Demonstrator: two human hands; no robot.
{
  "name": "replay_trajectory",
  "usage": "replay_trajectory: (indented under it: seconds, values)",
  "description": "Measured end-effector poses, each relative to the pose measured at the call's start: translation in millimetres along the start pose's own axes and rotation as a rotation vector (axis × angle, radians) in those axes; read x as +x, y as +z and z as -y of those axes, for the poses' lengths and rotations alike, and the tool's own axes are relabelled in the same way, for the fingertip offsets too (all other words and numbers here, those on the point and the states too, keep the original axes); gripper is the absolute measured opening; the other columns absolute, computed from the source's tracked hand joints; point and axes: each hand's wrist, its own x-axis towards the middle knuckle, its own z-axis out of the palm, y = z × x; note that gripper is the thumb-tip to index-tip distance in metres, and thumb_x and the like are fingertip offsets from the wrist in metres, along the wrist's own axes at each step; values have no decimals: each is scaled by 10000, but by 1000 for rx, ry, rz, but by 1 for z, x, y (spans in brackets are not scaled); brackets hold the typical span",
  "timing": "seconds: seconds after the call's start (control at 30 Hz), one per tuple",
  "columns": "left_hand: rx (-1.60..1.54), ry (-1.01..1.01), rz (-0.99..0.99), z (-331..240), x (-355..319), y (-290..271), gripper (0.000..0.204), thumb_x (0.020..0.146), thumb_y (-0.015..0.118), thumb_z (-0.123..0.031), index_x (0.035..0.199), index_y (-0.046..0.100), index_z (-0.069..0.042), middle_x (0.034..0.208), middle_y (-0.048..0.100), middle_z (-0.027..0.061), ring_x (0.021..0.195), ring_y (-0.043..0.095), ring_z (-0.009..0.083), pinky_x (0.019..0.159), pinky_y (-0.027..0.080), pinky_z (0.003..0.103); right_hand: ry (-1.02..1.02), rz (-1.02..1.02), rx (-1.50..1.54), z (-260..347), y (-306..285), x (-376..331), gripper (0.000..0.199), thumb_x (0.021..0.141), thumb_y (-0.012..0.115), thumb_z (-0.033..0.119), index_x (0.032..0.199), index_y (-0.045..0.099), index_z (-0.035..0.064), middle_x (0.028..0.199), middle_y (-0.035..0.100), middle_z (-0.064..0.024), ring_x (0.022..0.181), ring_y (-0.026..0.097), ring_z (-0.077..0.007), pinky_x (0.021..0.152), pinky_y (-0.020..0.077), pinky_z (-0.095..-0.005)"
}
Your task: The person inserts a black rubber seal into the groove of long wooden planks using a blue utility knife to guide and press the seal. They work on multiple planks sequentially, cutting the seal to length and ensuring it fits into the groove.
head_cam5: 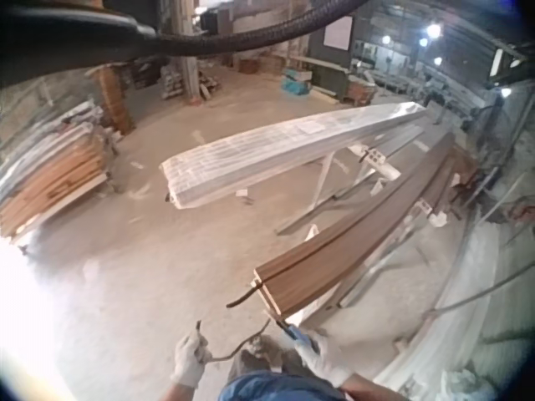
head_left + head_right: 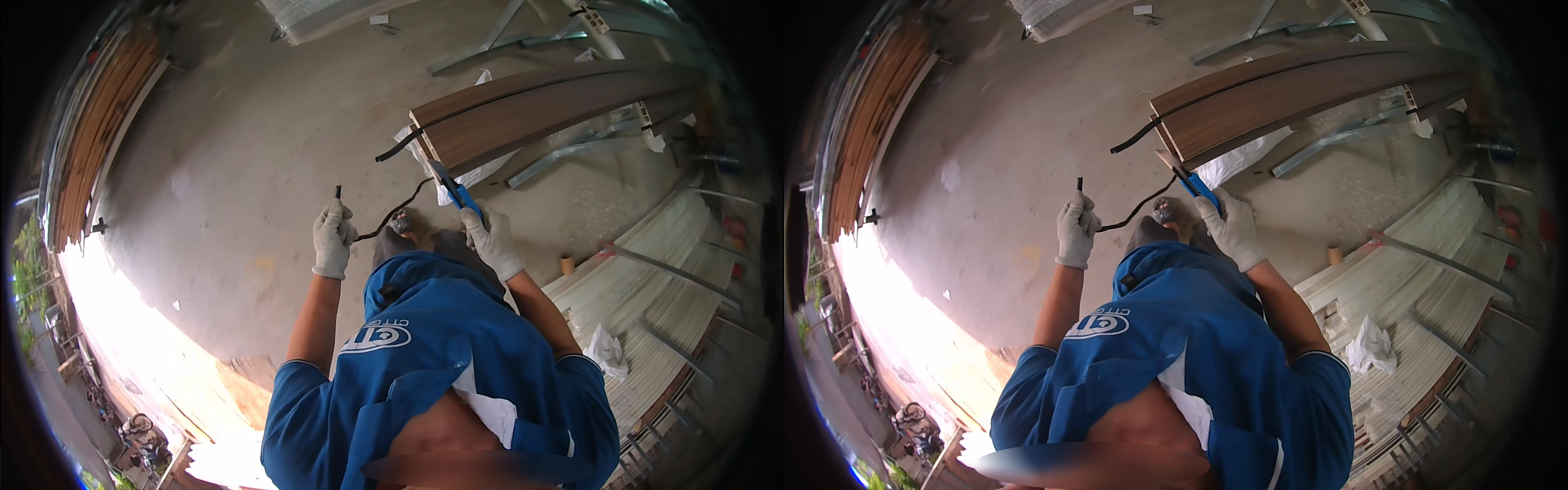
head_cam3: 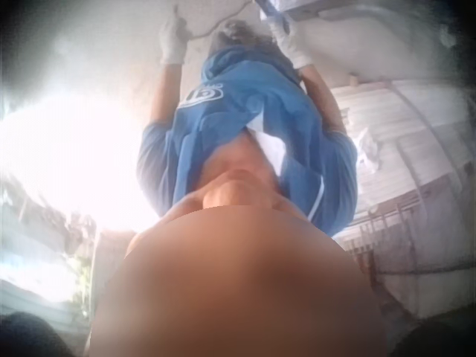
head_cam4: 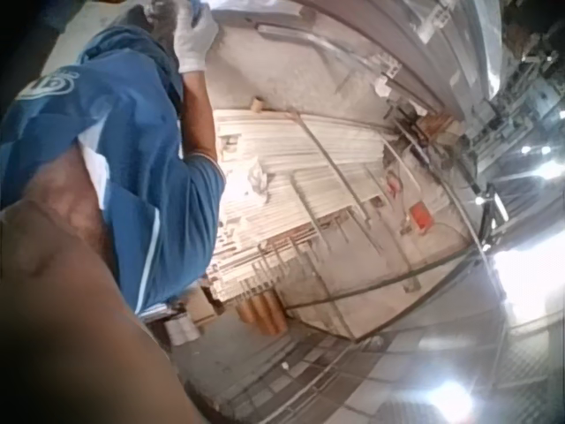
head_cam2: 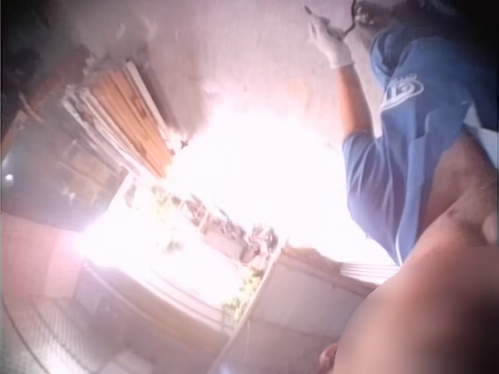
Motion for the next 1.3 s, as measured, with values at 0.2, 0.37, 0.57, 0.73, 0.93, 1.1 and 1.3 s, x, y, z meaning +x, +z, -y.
replay_trajectory:
  seconds: [0.2,0.37,0.57,0.73,0.93,1.1,1.3]
  values:
    - [-80,119,-130,-16,23,17,378,1054,620,-390,895,620,-48,554,368,-45,466,350,93,478,309,276,95,-38,163,9,-10,-14,384,1061,558,402,1165,618,37,639,596,-16,507,579,-94,488,486,-278]
    - [39,315,-170,-59,63,29,297,1050,635,-330,1009,669,-38,579,390,-49,484,371,78,486,303,262,69,-9,124,-1,-21,-23,404,1062,526,271,1400,502,49,717,626,-56,586,626,-119,538,518,-309]
    - [225,297,34,-75,92,58,371,1069,592,-356,1147,700,-9,597,435,-44,511,409,63,496,330,254,-22,-162,-59,-24,-46,-22,410,991,624,242,1348,546,58,885,671,-121,774,684,-250,771,536,-401]
    - [373,229,143,-51,118,96,404,1082,552,-405,1215,687,-49,764,579,-10,718,597,128,619,522,292,234,-351,469,-38,-108,4,217,979,720,234,1032,624,47,849,615,-5,679,587,-78,616,468,-248]
    - [415,47,176,-31,140,117,383,1058,601,-401,1238,671,-70,891,623,8,824,625,131,728,600,351,99,-508,641,-74,-199,38,266,1018,688,329,1047,620,73,821,635,-2,670,613,-96,619,493,-251]
    - [494,88,-30,-27,138,131,407,1062,590,-431,1273,664,-92,959,669,16,836,637,133,687,563,323,57,-523,691,-107,-270,68,270,1017,688,331,1081,624,76,828,645,-12,698,652,-103,616,506,-248]
    - [691,59,-125,-25,141,142,476,1031,623,-490,1227,680,-61,912,673,21,699,638,135,529,517,271,-5,-508,672,-132,-319,114,256,993,712,322,1038,640,80,777,620,7,628,598,-86,560,471,-241]
